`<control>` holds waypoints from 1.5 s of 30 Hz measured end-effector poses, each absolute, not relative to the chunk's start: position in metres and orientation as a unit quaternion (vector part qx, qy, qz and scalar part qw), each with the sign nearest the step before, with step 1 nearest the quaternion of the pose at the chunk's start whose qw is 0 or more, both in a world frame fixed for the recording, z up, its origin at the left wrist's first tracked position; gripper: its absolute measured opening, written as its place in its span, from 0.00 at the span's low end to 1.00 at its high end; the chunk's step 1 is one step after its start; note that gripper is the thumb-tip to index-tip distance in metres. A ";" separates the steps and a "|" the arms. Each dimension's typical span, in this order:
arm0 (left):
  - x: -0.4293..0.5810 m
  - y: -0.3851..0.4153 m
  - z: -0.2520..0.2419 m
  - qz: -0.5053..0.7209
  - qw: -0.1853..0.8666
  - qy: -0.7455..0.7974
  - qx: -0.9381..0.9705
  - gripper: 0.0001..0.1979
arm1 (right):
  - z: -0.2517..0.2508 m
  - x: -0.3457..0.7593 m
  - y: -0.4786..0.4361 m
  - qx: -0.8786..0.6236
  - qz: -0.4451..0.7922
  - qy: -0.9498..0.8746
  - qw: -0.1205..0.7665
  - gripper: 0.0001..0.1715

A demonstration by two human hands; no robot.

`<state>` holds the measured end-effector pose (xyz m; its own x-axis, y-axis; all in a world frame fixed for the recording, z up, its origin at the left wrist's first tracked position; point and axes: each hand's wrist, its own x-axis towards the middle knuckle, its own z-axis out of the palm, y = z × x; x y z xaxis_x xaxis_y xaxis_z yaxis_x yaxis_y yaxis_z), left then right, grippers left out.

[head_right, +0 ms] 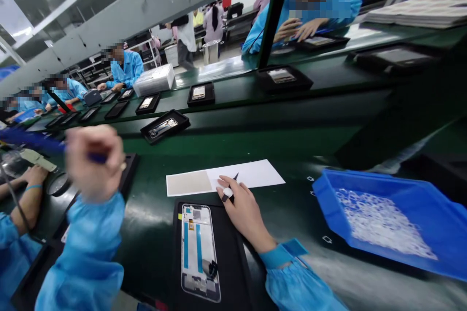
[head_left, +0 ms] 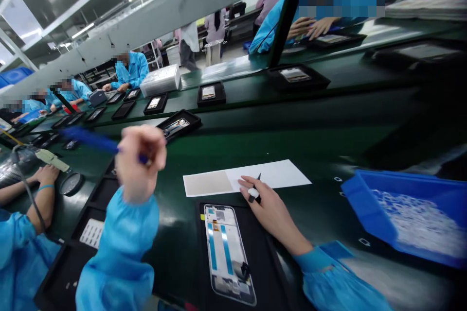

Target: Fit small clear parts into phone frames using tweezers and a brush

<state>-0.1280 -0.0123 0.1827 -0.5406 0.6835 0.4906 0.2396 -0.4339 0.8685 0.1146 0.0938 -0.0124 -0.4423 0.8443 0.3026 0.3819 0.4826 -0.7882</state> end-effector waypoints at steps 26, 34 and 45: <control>-0.191 0.096 0.117 0.268 0.124 0.872 0.390 0.13 | -0.006 0.113 0.102 -0.406 0.322 -0.781 0.350 0.24; -0.134 -0.015 0.179 0.554 0.338 0.658 0.382 0.18 | -0.012 0.110 0.102 -0.409 0.283 -0.788 0.363 0.24; -0.115 -0.095 0.183 0.662 0.484 0.487 0.301 0.20 | -0.002 0.111 0.098 -0.434 0.299 -0.790 0.314 0.26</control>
